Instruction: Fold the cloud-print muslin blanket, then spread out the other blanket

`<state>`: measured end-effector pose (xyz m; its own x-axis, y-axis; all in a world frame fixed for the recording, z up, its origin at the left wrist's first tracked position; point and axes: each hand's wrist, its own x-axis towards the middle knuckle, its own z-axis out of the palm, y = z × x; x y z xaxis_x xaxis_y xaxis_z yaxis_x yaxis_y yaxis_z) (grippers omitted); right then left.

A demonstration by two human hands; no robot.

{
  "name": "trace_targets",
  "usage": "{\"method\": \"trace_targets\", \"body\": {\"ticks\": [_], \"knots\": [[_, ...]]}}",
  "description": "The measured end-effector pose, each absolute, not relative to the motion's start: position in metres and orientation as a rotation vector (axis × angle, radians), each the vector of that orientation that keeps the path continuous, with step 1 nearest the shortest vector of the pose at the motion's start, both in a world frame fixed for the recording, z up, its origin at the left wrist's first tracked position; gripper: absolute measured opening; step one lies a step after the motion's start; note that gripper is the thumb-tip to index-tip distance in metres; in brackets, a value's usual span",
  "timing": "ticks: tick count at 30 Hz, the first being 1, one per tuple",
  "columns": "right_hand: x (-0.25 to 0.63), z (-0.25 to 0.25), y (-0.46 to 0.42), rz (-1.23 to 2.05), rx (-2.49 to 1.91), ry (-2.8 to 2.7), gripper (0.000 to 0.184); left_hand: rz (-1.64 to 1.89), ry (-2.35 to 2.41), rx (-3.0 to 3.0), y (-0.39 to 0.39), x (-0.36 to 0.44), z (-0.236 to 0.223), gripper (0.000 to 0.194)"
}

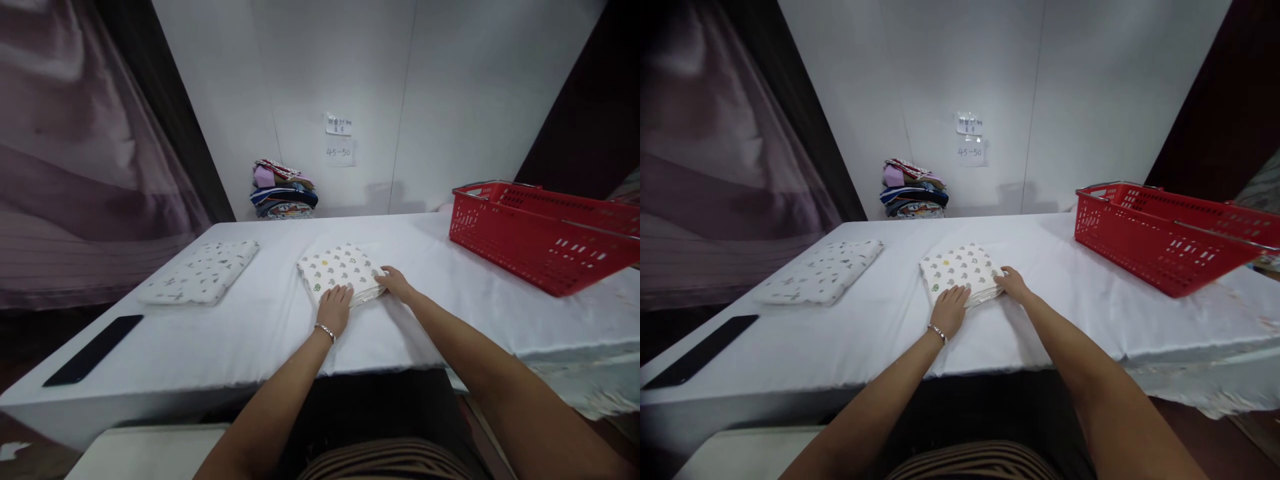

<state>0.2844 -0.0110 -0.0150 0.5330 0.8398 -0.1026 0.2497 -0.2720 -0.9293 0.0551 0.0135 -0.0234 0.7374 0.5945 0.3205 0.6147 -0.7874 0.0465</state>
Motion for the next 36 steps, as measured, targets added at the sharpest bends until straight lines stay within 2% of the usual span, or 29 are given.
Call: {"method": "trace_targets", "body": {"ticks": [12,17,21,27,30,36], "knots": [[0.298,-0.027,-0.016,0.728,-1.823,-0.929,0.066,-0.627,-1.029,-2.998,-0.007,0.011,-0.015,0.041],[0.3,-0.032,-0.015,0.749,-1.814,-0.915,0.072,-0.935,-1.281,-3.021,-0.003,-0.011,-0.015,0.03],[0.299,-0.031,-0.015,0.723,-1.833,-0.971,0.079,-1.171,-1.674,-2.898,0.004,-0.01,-0.015,0.028],[0.302,-0.017,-0.013,0.728,-1.838,-1.027,0.074,-1.106,-1.862,-2.849,-0.002,0.011,-0.012,0.03],[0.317,-0.012,-0.012,0.62,-1.798,-1.001,0.073,-1.026,-1.821,-2.963,-0.014,0.022,-0.012,0.031],[0.344,-0.017,-0.015,0.508,-2.037,-1.075,0.073,-0.949,-1.759,-3.026,-0.007,0.022,-0.013,0.024]]}}
